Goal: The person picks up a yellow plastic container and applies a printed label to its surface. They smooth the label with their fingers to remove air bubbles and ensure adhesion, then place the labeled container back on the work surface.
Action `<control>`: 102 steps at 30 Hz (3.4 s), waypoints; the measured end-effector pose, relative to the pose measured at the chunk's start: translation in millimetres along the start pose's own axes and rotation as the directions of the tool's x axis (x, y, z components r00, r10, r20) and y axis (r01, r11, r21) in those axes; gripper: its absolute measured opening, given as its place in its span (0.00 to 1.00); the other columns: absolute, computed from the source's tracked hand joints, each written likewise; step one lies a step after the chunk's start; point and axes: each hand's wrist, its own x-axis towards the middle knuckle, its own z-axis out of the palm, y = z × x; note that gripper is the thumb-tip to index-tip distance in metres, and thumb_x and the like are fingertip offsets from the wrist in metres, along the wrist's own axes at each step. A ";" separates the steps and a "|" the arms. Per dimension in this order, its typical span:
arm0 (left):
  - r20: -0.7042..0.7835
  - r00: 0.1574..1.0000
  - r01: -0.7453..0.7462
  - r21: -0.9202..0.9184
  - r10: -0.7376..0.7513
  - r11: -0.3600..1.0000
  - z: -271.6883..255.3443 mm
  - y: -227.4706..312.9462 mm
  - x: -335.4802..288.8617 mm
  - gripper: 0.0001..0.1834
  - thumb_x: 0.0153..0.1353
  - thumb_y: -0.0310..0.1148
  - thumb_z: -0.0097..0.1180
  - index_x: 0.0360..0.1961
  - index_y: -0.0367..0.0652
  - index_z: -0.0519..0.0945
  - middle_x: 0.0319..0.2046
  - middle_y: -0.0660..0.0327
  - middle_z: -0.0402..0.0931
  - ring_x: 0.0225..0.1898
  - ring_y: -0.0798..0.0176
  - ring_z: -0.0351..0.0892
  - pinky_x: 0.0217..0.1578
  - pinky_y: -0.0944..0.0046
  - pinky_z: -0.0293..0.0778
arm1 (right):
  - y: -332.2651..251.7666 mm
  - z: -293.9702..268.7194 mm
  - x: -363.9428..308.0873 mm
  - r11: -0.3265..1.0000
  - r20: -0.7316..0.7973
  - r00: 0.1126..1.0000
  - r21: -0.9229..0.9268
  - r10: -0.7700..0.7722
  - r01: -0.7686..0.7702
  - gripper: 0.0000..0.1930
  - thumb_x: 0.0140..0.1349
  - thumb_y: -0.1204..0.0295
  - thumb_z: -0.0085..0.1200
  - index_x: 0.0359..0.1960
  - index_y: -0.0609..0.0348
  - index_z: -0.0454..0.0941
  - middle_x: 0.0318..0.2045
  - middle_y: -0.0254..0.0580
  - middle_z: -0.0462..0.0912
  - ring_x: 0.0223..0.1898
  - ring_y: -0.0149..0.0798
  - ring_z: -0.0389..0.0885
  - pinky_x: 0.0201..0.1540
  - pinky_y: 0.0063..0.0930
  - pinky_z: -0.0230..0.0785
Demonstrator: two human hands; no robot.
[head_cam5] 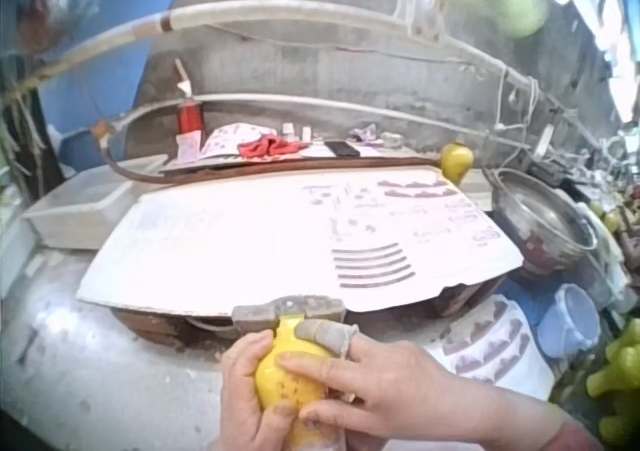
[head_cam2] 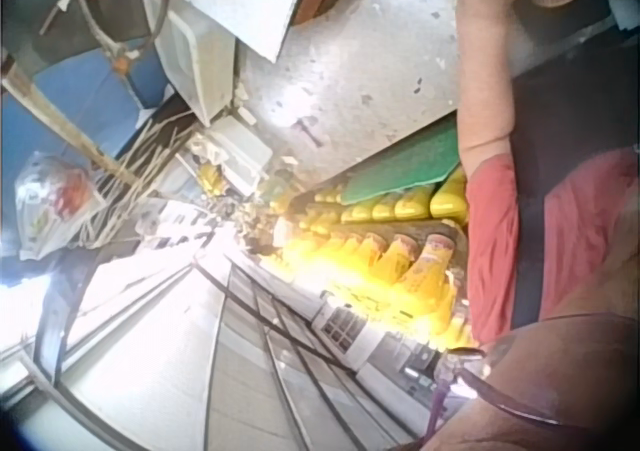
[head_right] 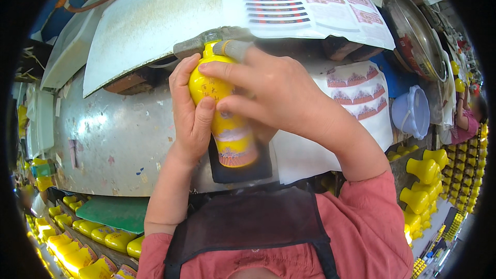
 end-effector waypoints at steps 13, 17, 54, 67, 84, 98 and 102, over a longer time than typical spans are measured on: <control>0.047 0.996 -0.074 -0.033 0.076 0.997 -5.6 -2.5 -1.7 0.42 0.65 0.46 0.58 0.72 0.33 0.57 0.69 0.40 0.59 0.71 0.39 0.58 0.72 0.45 0.55 | 2.6 -7.6 9.3 0.954 -0.124 0.964 0.220 0.237 -0.206 0.22 0.66 0.63 0.65 0.61 0.51 0.81 0.38 0.36 0.83 0.31 0.29 0.82 0.34 0.22 0.75; 0.020 1.000 -0.003 -0.049 0.004 0.999 -0.8 1.6 -5.1 0.44 0.63 0.45 0.60 0.72 0.33 0.56 0.70 0.40 0.58 0.72 0.38 0.57 0.72 0.44 0.54 | -1.1 -30.3 18.9 0.652 -0.022 0.893 0.691 0.449 -0.311 0.12 0.67 0.73 0.57 0.51 0.60 0.80 0.38 0.31 0.81 0.39 0.22 0.79 0.42 0.17 0.73; -0.084 0.863 0.374 -0.559 -0.499 0.740 3.8 24.1 33.1 0.16 0.69 0.29 0.55 0.56 0.37 0.76 0.47 0.59 0.75 0.49 0.67 0.75 0.52 0.67 0.74 | -5.9 -6.3 2.9 0.796 -0.445 0.683 -0.490 -0.580 0.356 0.13 0.52 0.75 0.63 0.40 0.49 0.86 0.33 0.38 0.82 0.32 0.40 0.85 0.31 0.33 0.79; -0.117 0.895 0.357 -0.393 -0.431 0.847 16.6 23.6 11.0 0.25 0.77 0.45 0.47 0.65 0.37 0.67 0.60 0.50 0.67 0.59 0.57 0.70 0.61 0.57 0.68 | -4.6 17.2 -64.1 0.843 -0.138 0.837 0.031 -0.529 0.538 0.12 0.52 0.75 0.64 0.40 0.52 0.85 0.39 0.39 0.86 0.40 0.44 0.87 0.42 0.35 0.81; 0.082 0.919 0.393 -0.233 -0.385 0.890 14.1 28.4 -40.1 0.50 0.72 0.42 0.51 0.80 0.42 0.30 0.76 0.45 0.47 0.76 0.47 0.52 0.75 0.52 0.50 | 7.7 48.2 -48.8 0.833 0.075 0.901 0.355 0.427 -0.425 0.55 0.55 0.49 0.68 0.78 0.58 0.47 0.54 0.72 0.80 0.55 0.67 0.82 0.58 0.46 0.74; 0.137 0.901 0.430 -0.403 -0.411 0.808 14.9 28.7 -41.1 0.62 0.62 0.30 0.63 0.79 0.47 0.24 0.74 0.45 0.53 0.72 0.48 0.61 0.71 0.50 0.61 | 23.8 62.8 -53.1 0.770 0.030 0.932 0.555 0.360 -0.315 0.51 0.60 0.57 0.64 0.80 0.48 0.45 0.64 0.66 0.76 0.60 0.64 0.80 0.62 0.43 0.72; 0.130 0.909 0.416 -0.270 -0.395 0.868 13.5 27.9 -40.3 0.66 0.59 0.29 0.67 0.78 0.48 0.22 0.72 0.44 0.56 0.71 0.48 0.63 0.69 0.49 0.63 | 40.1 81.7 -56.5 0.827 -0.156 0.957 0.548 0.245 -0.122 0.49 0.61 0.62 0.64 0.81 0.44 0.47 0.67 0.59 0.74 0.63 0.59 0.79 0.64 0.42 0.70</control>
